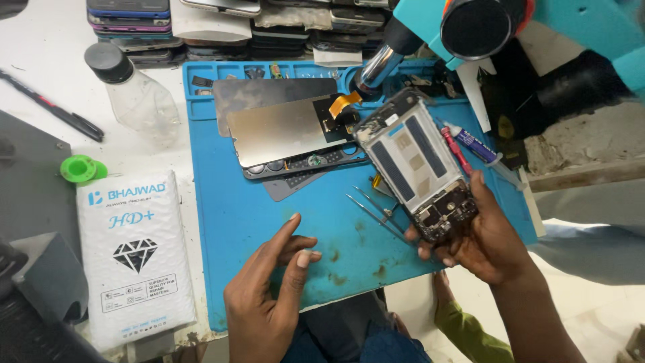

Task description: The person disassembles a smartphone, removes the motherboard, and then reassembles the device. They use tweezers to disconnect internal components and carefully align the phone's casing before placing it on the workbench.

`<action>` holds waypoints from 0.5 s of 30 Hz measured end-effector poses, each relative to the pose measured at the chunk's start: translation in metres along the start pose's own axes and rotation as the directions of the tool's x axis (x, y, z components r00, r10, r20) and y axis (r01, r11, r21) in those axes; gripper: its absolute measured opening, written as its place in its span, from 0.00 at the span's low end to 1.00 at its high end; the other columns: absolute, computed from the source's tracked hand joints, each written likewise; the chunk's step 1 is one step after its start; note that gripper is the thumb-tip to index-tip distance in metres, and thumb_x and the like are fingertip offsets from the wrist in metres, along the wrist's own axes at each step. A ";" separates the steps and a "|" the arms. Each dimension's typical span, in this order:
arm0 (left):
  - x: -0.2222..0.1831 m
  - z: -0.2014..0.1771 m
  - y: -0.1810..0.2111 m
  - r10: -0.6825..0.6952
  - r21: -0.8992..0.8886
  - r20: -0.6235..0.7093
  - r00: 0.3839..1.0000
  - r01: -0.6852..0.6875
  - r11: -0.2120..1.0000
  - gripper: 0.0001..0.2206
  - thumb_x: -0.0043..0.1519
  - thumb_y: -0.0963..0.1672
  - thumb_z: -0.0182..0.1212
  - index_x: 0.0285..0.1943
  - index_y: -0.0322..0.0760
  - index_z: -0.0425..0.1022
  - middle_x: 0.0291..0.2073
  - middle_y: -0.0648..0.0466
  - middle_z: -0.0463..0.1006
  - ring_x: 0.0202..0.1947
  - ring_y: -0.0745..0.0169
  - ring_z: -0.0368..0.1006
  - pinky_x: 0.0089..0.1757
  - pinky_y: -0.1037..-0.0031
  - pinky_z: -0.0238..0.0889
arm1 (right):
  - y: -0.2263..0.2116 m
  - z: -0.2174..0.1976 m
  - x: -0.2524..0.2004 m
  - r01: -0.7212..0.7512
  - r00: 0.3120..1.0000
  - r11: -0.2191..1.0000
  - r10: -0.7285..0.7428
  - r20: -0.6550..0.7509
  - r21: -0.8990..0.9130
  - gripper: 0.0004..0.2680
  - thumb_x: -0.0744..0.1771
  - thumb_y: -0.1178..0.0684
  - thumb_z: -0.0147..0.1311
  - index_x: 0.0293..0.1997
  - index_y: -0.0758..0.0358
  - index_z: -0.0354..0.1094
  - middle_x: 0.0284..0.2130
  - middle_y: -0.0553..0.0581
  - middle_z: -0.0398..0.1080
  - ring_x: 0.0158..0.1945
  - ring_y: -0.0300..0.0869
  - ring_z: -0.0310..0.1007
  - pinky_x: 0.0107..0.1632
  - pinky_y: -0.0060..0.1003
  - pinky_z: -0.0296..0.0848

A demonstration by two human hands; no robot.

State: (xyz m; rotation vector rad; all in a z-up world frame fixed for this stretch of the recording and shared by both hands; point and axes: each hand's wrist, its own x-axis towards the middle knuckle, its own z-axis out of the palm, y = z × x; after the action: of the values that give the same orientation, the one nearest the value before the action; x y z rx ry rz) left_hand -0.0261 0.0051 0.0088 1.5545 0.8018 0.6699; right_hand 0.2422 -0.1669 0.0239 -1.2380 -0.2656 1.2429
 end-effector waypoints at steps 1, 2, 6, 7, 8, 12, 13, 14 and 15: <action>0.000 0.000 0.000 -0.021 -0.024 0.011 1.000 0.021 0.999 0.19 0.64 0.43 0.60 0.65 0.32 0.73 0.44 0.45 0.86 0.42 0.61 0.86 0.43 0.72 0.77 | 0.002 0.007 0.000 -0.027 0.999 0.999 0.025 0.048 0.045 0.30 0.73 0.29 0.27 0.67 0.71 0.57 0.35 0.77 0.77 0.29 0.52 0.82 0.21 0.30 0.77; 0.000 -0.001 -0.001 -0.042 -0.047 0.023 0.999 0.043 0.998 0.20 0.65 0.43 0.59 0.66 0.31 0.72 0.46 0.44 0.85 0.44 0.59 0.86 0.43 0.72 0.78 | 0.004 0.013 0.000 -0.050 0.996 0.997 0.046 0.081 0.053 0.30 0.72 0.29 0.26 0.67 0.72 0.57 0.36 0.78 0.77 0.30 0.53 0.82 0.22 0.31 0.77; 0.000 -0.003 -0.002 -0.067 -0.217 0.061 0.996 0.079 0.973 0.24 0.65 0.43 0.58 0.71 0.27 0.64 0.55 0.40 0.81 0.54 0.54 0.81 0.47 0.70 0.78 | 0.016 0.035 -0.002 -0.125 0.979 0.991 0.114 0.170 0.054 0.29 0.72 0.30 0.26 0.67 0.70 0.55 0.37 0.81 0.76 0.30 0.57 0.82 0.22 0.35 0.78; 0.000 -0.004 -0.003 -0.049 -0.276 0.052 0.997 0.062 0.959 0.25 0.67 0.43 0.56 0.73 0.26 0.61 0.57 0.39 0.80 0.55 0.54 0.81 0.47 0.70 0.76 | 0.021 0.039 -0.002 -0.135 0.976 0.990 0.124 0.181 0.047 0.28 0.72 0.30 0.26 0.68 0.68 0.54 0.37 0.82 0.76 0.30 0.58 0.82 0.21 0.35 0.79; 0.001 -0.004 -0.005 -0.032 -0.334 0.041 0.999 0.044 0.941 0.26 0.68 0.43 0.55 0.74 0.25 0.59 0.59 0.39 0.79 0.57 0.54 0.80 0.48 0.70 0.75 | 0.026 0.042 -0.002 -0.155 0.967 0.987 0.144 0.212 0.037 0.28 0.72 0.30 0.27 0.69 0.68 0.53 0.39 0.82 0.76 0.31 0.59 0.82 0.22 0.36 0.79; 0.002 -0.008 -0.012 -0.093 -0.577 -0.007 0.996 0.071 0.814 0.23 0.71 0.42 0.52 0.74 0.20 0.60 0.53 0.37 0.80 0.51 0.56 0.79 0.49 0.69 0.74 | 0.045 0.052 -0.003 -0.214 0.962 0.977 0.215 0.170 -0.027 0.29 0.71 0.32 0.33 0.65 0.76 0.57 0.41 0.79 0.77 0.37 0.59 0.83 0.28 0.43 0.82; 0.002 -0.008 -0.014 -0.115 -0.576 -0.024 0.993 0.080 0.813 0.22 0.71 0.42 0.52 0.72 0.20 0.61 0.50 0.37 0.81 0.48 0.56 0.79 0.48 0.69 0.74 | 0.050 0.054 -0.004 -0.220 0.968 0.974 0.224 0.112 -0.050 0.30 0.71 0.32 0.36 0.62 0.81 0.60 0.41 0.79 0.77 0.38 0.58 0.83 0.30 0.45 0.83; 0.003 -0.008 -0.015 -0.136 -0.576 -0.041 0.990 0.088 0.813 0.20 0.71 0.41 0.52 0.69 0.19 0.63 0.47 0.37 0.82 0.45 0.56 0.79 0.46 0.70 0.74 | 0.053 0.056 -0.006 -0.163 0.979 0.984 0.171 0.110 -0.076 0.29 0.70 0.34 0.41 0.63 0.81 0.60 0.43 0.76 0.77 0.41 0.57 0.81 0.36 0.47 0.83; 0.004 -0.008 -0.017 -0.154 -0.577 -0.058 0.986 0.093 0.811 0.18 0.71 0.41 0.52 0.67 0.18 0.65 0.44 0.37 0.82 0.42 0.56 0.80 0.45 0.70 0.75 | 0.053 0.056 -0.009 -0.103 0.988 0.989 0.114 0.108 -0.103 0.28 0.70 0.37 0.46 0.63 0.82 0.60 0.44 0.74 0.76 0.43 0.55 0.80 0.41 0.50 0.83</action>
State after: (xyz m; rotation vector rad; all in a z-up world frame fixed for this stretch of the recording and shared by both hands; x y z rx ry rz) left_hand -0.0323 0.0141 -0.0067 0.9132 0.6839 0.8104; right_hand 0.1679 -0.1521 0.0073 -1.2805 -0.3492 1.4111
